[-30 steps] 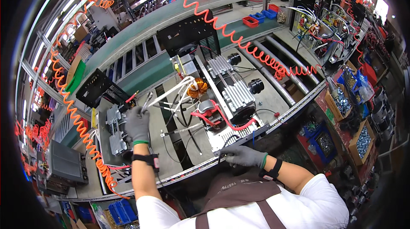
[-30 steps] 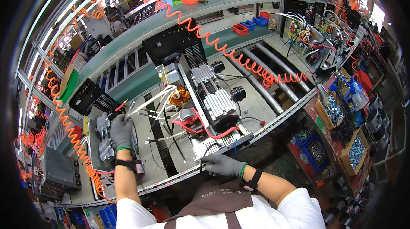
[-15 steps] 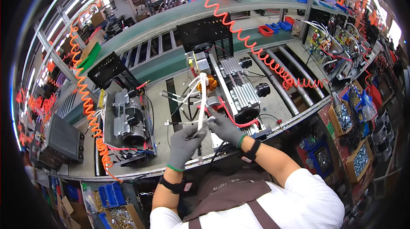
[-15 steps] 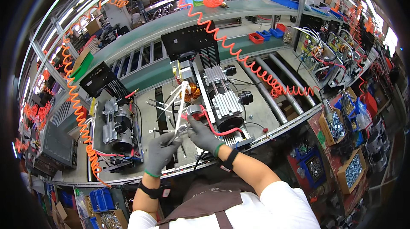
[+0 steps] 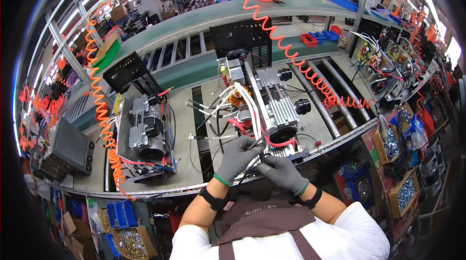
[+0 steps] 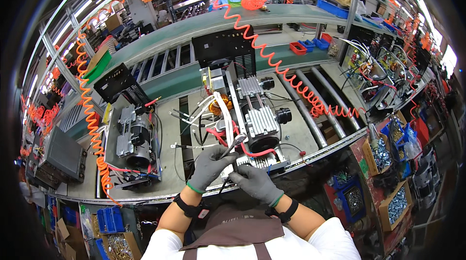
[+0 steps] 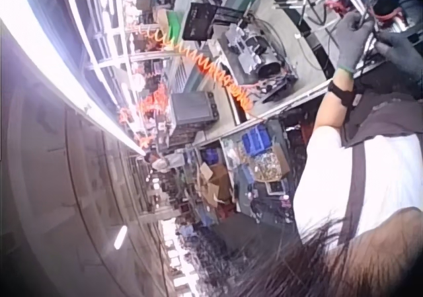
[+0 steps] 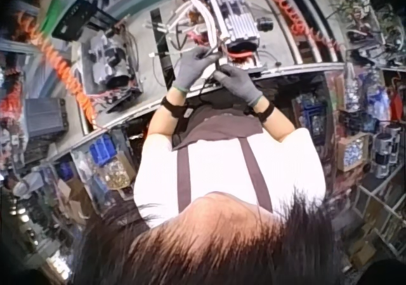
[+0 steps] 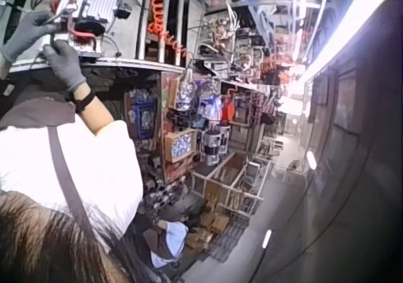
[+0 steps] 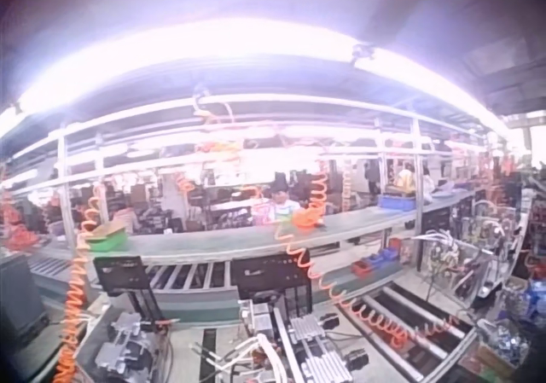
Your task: Assembling and wiring components of industrial machines on a conveyor belt in a factory setting.
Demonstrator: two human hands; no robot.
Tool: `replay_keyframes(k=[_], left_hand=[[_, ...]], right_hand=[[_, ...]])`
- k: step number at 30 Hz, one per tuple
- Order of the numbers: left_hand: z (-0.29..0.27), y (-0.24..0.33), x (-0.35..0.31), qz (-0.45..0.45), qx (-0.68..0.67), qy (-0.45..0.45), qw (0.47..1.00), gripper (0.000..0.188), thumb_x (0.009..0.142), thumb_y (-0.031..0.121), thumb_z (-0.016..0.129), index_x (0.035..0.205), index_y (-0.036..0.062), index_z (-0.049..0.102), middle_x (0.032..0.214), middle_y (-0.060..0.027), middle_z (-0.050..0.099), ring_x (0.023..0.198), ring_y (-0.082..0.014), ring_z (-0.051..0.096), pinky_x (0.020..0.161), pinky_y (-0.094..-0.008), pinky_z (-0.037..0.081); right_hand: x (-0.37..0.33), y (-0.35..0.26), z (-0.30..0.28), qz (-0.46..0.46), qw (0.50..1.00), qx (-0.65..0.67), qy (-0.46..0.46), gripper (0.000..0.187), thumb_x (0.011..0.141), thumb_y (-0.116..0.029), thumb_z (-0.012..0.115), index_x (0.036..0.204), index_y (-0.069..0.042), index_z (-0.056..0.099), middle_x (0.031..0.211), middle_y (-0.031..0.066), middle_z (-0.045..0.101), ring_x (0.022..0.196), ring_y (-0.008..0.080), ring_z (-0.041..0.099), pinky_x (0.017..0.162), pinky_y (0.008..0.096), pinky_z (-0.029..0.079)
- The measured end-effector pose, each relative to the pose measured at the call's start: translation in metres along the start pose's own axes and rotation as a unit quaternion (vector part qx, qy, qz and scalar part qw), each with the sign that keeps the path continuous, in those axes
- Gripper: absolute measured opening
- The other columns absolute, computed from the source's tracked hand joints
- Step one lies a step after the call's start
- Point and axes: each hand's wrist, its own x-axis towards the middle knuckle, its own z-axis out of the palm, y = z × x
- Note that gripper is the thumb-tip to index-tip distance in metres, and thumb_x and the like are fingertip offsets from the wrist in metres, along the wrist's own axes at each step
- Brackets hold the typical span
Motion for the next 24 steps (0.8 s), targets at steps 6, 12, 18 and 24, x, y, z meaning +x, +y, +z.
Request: replay_keyframes(k=[6,12,18,24], left_hand=[[-0.006,-0.009,0.05,-0.037,-0.027,0.052,0.998,0.036,0.085,0.03,0.065,0.101,-0.0024,0.065,0.087,-0.0029,0.062,0.077,-0.0065,0.052,0.066,-0.0229,0.042],[-0.013,-0.025,0.114,-0.015,-0.093,0.126,0.987,0.028,0.082,0.025,0.066,0.09,-0.0015,0.062,0.076,-0.0038,0.064,0.062,-0.0104,0.057,0.061,-0.0261,0.046],[-0.006,-0.037,0.125,-0.061,0.126,0.225,0.964,0.032,0.073,0.021,0.063,0.094,-0.0022,0.062,0.09,-0.021,0.066,0.082,-0.0332,0.065,0.075,-0.0379,0.05],[-0.007,-0.028,0.115,-0.012,0.196,0.126,0.972,0.039,0.066,0.031,0.062,0.085,-0.0027,0.066,0.088,-0.0251,0.064,0.082,-0.038,0.063,0.073,-0.0435,0.05]], right_hand=[[0.001,0.005,0.004,0.045,0.998,0.039,-0.037,0.031,0.09,-0.028,0.055,0.087,0.002,0.063,0.064,0.0072,0.056,0.061,0.012,0.052,0.059,0.0299,0.042],[0.005,0.015,0.023,-0.031,0.998,-0.021,-0.043,0.033,0.091,-0.023,0.052,0.071,0.003,0.056,0.055,0.0037,0.05,0.054,0.0106,0.048,0.05,0.0303,0.038],[-0.003,0.013,0.013,0.053,0.959,0.262,-0.097,0.033,0.093,-0.028,0.043,0.069,-0.007,0.049,0.055,-0.0014,0.042,0.042,0.0086,0.035,0.04,0.0235,0.028],[-0.019,0.013,0.0,0.194,0.796,0.55,-0.161,0.039,0.097,-0.038,0.039,0.07,-0.011,0.047,0.054,-0.0035,0.037,0.037,0.0066,0.027,0.035,0.0218,0.022]])
